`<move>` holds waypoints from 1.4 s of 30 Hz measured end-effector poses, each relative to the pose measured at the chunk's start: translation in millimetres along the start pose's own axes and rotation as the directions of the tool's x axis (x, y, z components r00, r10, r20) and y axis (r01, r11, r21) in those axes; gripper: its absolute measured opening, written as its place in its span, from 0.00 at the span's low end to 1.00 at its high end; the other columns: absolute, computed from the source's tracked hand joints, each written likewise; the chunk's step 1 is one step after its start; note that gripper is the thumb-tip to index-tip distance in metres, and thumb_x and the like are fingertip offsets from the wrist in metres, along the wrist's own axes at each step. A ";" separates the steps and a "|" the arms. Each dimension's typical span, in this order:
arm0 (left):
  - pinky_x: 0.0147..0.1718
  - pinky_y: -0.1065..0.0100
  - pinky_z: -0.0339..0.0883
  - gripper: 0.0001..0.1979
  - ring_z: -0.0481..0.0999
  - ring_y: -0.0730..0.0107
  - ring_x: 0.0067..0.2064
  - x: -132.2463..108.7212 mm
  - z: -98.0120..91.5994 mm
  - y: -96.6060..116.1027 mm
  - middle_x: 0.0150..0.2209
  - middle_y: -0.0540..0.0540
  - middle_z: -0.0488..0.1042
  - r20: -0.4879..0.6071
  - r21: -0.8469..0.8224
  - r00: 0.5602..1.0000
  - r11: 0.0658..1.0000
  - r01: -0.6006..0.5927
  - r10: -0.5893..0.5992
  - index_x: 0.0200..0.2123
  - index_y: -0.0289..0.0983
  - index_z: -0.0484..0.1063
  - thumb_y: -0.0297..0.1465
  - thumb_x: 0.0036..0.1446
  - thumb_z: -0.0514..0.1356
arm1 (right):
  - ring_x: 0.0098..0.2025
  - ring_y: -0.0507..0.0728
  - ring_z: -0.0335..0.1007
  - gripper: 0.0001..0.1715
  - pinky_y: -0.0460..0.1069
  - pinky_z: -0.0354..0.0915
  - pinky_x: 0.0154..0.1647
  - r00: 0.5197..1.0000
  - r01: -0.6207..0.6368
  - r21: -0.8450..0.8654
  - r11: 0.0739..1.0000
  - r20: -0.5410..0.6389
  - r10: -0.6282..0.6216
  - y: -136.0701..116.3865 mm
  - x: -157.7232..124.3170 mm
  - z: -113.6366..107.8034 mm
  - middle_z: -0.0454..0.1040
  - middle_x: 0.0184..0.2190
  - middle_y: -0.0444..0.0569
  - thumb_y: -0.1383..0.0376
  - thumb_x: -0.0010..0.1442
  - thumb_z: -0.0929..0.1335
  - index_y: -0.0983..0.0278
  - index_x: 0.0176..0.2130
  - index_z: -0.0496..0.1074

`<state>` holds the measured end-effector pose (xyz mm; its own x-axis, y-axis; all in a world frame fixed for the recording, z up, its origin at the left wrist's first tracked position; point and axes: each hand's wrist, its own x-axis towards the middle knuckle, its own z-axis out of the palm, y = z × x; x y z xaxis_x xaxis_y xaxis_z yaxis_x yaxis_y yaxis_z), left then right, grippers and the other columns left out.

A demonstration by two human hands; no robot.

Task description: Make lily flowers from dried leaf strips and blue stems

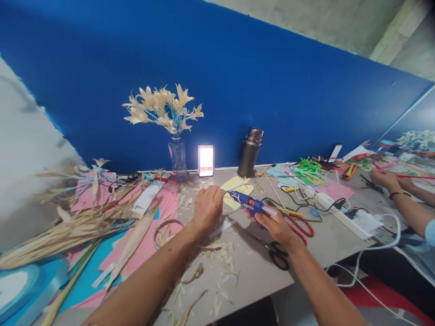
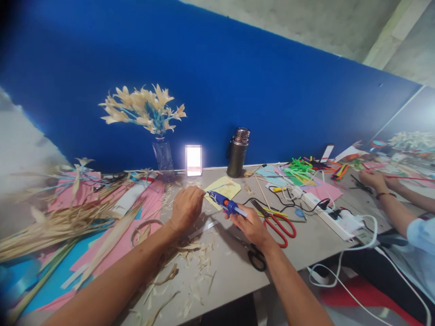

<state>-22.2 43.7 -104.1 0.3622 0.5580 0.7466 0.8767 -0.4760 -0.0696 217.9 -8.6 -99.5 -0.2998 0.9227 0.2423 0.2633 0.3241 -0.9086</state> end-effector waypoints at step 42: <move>0.36 0.60 0.55 0.09 0.68 0.59 0.35 -0.9 -1.7 -2.9 0.31 0.44 0.73 0.020 0.034 0.999 0.999 -0.038 0.037 0.34 0.38 0.71 0.25 0.67 0.54 | 0.35 0.58 0.71 0.22 0.49 0.64 0.35 0.999 -0.043 -0.081 0.996 -0.003 0.043 4.4 4.8 -13.9 0.78 0.35 0.51 0.51 0.63 0.68 0.66 0.43 0.79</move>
<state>-25.6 43.3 -103.5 0.4010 0.5533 0.7302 0.8725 -0.4735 -0.1204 230.3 0.2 -97.6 -0.2858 0.9362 0.2043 0.3497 0.3004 -0.8874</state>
